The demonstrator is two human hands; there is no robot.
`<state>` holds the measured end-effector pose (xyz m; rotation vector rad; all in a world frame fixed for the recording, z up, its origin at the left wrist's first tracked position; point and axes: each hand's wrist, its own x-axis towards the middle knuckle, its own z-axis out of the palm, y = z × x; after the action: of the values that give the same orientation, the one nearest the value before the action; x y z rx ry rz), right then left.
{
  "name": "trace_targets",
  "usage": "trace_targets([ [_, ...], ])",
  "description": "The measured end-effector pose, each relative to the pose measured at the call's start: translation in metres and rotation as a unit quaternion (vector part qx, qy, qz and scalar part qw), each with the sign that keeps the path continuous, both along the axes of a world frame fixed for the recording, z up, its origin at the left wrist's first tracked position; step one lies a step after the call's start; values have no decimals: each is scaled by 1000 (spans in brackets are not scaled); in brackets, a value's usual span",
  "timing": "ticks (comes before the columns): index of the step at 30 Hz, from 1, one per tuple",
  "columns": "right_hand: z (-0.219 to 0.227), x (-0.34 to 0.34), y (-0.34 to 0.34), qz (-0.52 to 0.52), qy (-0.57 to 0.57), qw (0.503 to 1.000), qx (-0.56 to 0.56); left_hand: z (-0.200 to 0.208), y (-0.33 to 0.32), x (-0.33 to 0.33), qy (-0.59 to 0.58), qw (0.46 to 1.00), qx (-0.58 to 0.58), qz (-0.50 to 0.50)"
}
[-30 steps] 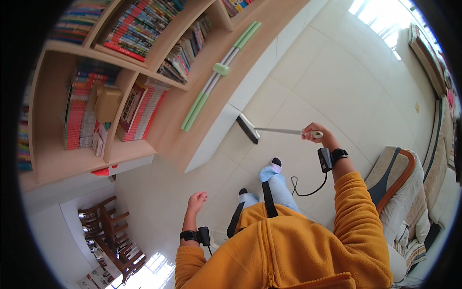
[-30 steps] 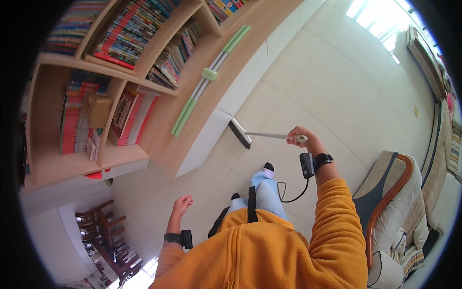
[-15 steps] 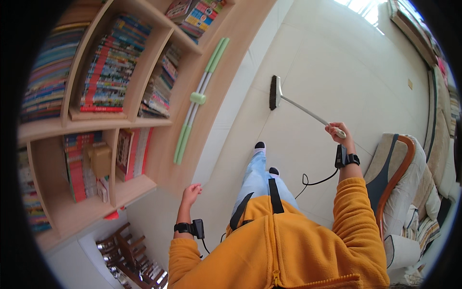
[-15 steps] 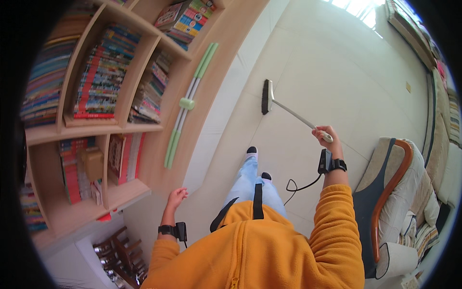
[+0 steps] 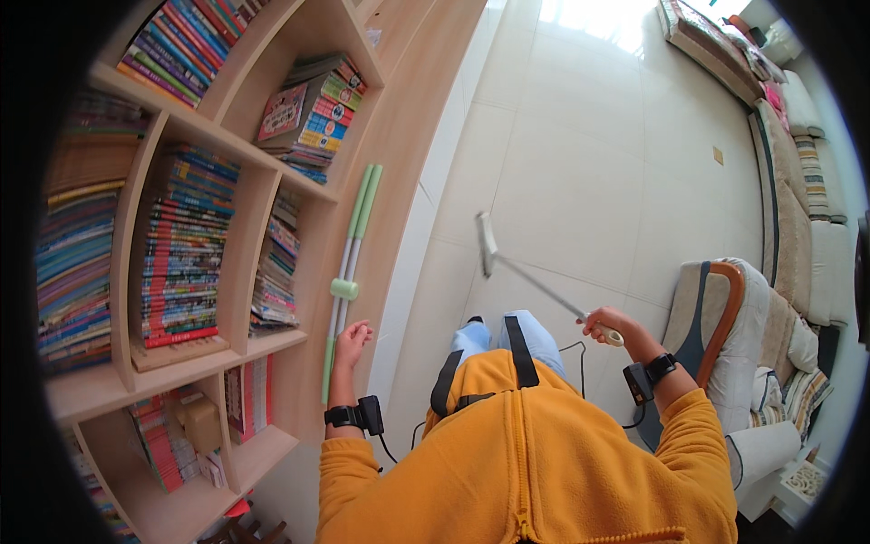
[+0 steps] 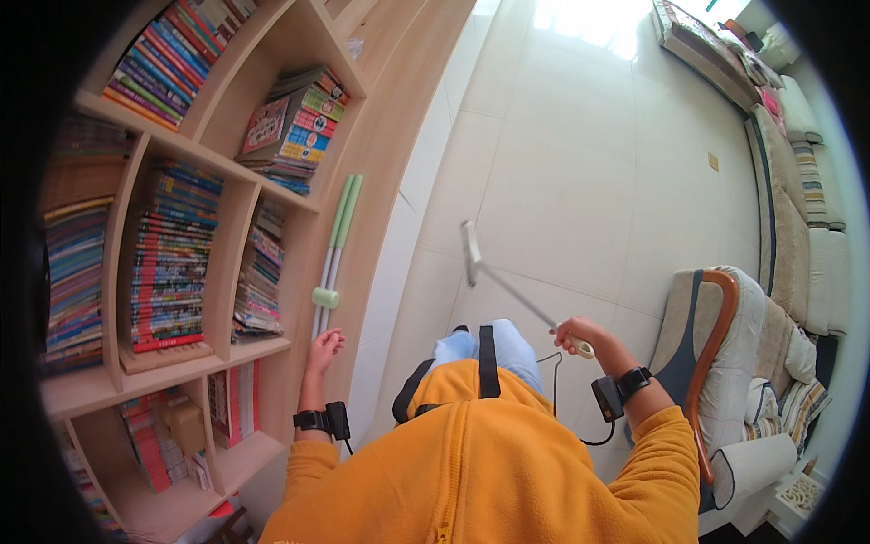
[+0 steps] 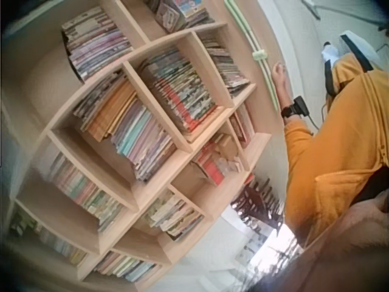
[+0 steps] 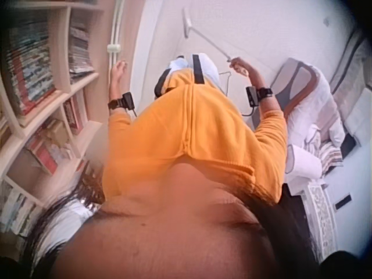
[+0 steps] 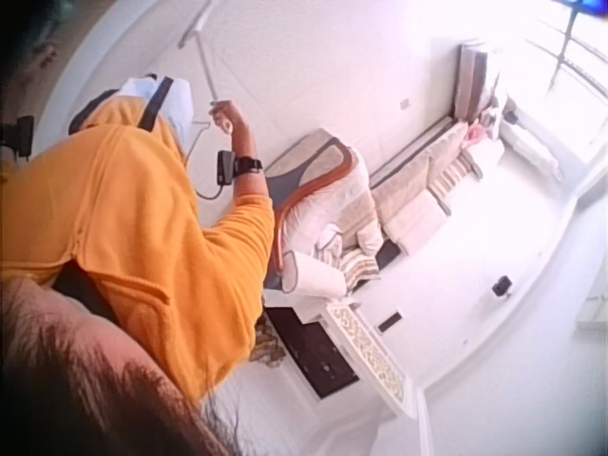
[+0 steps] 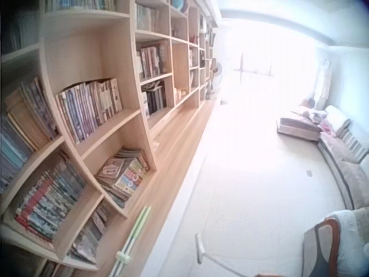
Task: The person sweeps a tiled floor with a broom and dustpan, moving debris into the dustpan and then sweeping around furniture and along the window. The person continues sweeping different areas of the room, including near a sofa and bookshelf.
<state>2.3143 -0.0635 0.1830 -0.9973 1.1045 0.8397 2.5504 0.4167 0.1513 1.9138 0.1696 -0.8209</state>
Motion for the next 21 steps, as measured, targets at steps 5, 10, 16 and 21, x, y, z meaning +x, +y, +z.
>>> trace_targets([
  [5, -22, 94, -15, 150, -26, 981, 118, -3, -63, 34, 14, 1000, -14, 0],
  [10, -86, 196, -68, 191, -142, 966, 105, -7, -117, 47, 27, 999, 7, 34],
  [16, -96, 280, -213, 63, -51, 990, 112, 13, -195, 67, 76, 994, 53, 64],
  [21, -97, 301, -294, -149, -90, 981, 86, 24, -259, 99, 63, 995, 69, 22],
])
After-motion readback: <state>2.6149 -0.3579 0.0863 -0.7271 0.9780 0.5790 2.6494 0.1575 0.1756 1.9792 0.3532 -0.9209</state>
